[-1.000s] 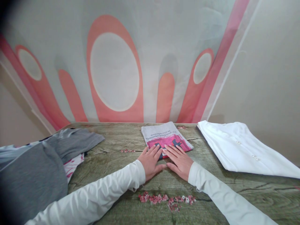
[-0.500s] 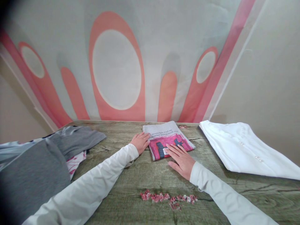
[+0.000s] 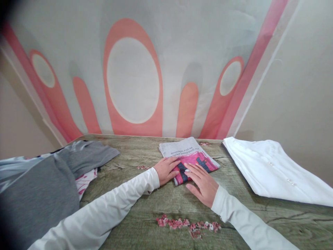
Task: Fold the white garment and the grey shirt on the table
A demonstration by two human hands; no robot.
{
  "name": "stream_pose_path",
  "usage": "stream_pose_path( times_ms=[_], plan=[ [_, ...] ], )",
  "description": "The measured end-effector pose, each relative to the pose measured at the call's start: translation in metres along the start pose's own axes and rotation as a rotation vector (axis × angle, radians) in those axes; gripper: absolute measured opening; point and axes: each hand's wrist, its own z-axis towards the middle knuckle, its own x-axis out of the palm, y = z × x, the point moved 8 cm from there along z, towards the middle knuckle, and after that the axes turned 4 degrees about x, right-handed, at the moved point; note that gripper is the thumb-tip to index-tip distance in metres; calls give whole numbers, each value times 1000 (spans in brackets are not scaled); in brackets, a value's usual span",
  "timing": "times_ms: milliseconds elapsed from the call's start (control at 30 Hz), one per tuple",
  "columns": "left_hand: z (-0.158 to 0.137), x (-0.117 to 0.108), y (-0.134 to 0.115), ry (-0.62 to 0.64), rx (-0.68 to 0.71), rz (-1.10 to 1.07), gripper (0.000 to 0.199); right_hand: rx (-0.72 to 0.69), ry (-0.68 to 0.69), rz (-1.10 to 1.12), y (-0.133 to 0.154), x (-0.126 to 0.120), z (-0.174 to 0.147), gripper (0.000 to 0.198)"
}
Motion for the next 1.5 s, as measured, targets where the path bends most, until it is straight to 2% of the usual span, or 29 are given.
stream_pose_path(
  times_ms=[100, 167, 333, 433, 567, 667, 767, 867, 933, 1067, 1167, 1267, 1400, 1500],
  plan=[
    [2, -1, 3, -7, 12, 12, 49, -6, 76, -6, 8, 9, -1, 50],
    [4, -1, 17, 6, -20, 45, 50, 1, 132, -15, 10, 14, -2, 52],
    [5, 5, 72, 76, -230, 153, 53, 16, 166, 7, 8, 18, -3, 53],
    [0, 7, 99, 80, -372, 141, 58, 20, 168, 14, 6, 18, -3, 53],
    [-13, -3, 124, -21, -581, -47, 51, 23, 170, 18, 7, 19, -3, 52],
    [-18, -16, 133, -117, -664, -188, 40, 22, 152, 20, 7, 18, -3, 53],
    [-17, -21, 128, -134, -713, -284, 36, 45, 93, 7, 0, 11, -2, 53],
    [-16, -13, 108, -61, -758, -428, 25, 107, 25, -19, -14, 3, 0, 49],
    [-17, -3, 87, 46, -781, -612, 18, 150, 8, -22, -25, 2, 0, 48],
    [-25, 17, 37, 325, -838, -1159, 14, 175, 49, -35, -35, 7, 0, 46],
    [-31, 19, 13, 430, -863, -1354, 14, 178, 84, -60, -34, 11, 0, 45],
    [-33, 20, 3, 359, -881, -1405, 14, 181, 100, -74, -33, 12, 0, 45],
    [-35, 20, 1, 126, -938, -1401, 9, 166, 86, -68, -31, 10, 1, 45],
    [-36, 16, 4, -44, -958, -1406, 16, 166, 72, -61, -31, 8, 1, 46]
  ],
)
